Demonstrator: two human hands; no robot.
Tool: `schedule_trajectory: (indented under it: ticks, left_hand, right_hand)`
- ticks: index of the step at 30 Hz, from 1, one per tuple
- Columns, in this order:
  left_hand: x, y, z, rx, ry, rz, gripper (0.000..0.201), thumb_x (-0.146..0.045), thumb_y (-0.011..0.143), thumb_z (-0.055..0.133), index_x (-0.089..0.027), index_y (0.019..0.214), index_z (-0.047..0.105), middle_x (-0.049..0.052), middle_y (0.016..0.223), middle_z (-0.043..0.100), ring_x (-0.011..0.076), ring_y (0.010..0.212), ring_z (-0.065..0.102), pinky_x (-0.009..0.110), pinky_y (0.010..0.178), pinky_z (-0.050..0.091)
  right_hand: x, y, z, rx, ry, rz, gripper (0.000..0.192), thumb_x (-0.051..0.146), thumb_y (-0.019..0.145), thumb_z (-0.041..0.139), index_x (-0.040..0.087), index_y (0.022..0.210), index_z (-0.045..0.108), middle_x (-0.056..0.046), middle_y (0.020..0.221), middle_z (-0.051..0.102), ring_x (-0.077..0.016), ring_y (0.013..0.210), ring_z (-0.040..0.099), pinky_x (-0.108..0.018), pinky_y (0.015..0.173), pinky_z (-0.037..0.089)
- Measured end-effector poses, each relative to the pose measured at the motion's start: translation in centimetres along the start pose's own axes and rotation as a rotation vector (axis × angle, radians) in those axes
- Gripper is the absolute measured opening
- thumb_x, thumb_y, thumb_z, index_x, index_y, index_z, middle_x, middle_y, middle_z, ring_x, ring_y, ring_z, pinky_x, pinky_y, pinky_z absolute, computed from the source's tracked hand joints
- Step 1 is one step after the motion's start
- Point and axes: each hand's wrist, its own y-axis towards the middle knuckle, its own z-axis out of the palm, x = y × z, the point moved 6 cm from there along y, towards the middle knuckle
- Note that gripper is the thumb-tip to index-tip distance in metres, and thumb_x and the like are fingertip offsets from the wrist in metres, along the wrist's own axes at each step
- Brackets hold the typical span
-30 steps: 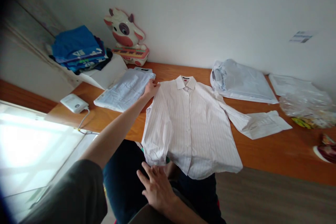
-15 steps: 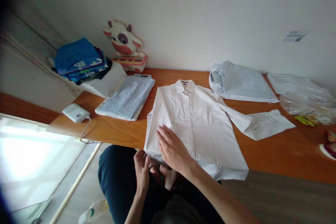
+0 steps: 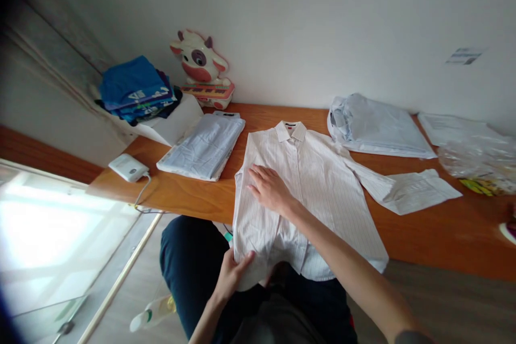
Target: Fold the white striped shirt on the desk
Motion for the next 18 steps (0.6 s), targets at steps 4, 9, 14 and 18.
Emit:
schedule_trajectory:
  ticks: [4, 9, 14, 18]
  left_hand:
    - [-1.0, -3.3, 1.8, -0.007, -0.010, 0.048, 0.058, -0.063, 0.083, 0.090, -0.020, 0.121, 0.084, 0.014, 0.117, 0.084, 0.0369, 0.110, 0.079, 0.045, 0.095, 0.066]
    - [-1.8, -7.7, 2.7, -0.078, -0.010, 0.085, 0.053, -0.063, 0.091, 0.081, -0.028, 0.132, 0.081, 0.013, 0.120, 0.083, 0.0370, 0.111, 0.078, 0.048, 0.098, 0.064]
    - [-3.6, -10.0, 4.1, -0.058, 0.254, 0.231, 0.028, -0.054, 0.099, 0.073, -0.029, 0.086, 0.077, 0.010, 0.087, 0.074, 0.0285, 0.082, 0.069, 0.040, 0.078, 0.054]
    - [-5.4, -10.3, 5.3, 0.009, 0.254, 0.273, 0.034, -0.051, 0.104, 0.067, -0.029, 0.078, 0.066, 0.005, 0.075, 0.064, 0.0227, 0.069, 0.059, 0.037, 0.067, 0.042]
  right_hand:
    - [-0.6, 4.3, 3.1, 0.038, -0.089, 0.066, 0.077, 0.054, 0.117, 0.040, 0.007, 0.178, 0.032, -0.021, 0.187, 0.022, -0.0369, 0.176, 0.018, -0.058, 0.143, 0.018]
    - [-1.4, 4.6, 4.6, 0.017, -0.117, 0.042, 0.081, 0.059, 0.117, 0.035, 0.007, 0.178, 0.031, -0.020, 0.188, 0.018, -0.0342, 0.177, 0.014, -0.057, 0.144, 0.014]
    - [-1.9, 4.6, 4.8, 0.014, -0.128, 0.024, 0.080, 0.057, 0.117, 0.032, 0.006, 0.179, 0.030, -0.019, 0.189, 0.018, -0.0335, 0.177, 0.013, -0.056, 0.144, 0.013]
    - [-2.2, 4.8, 5.3, 0.026, -0.114, 0.034, 0.076, 0.055, 0.118, 0.025, 0.010, 0.180, 0.030, -0.015, 0.189, 0.017, -0.0312, 0.177, 0.013, -0.056, 0.144, 0.014]
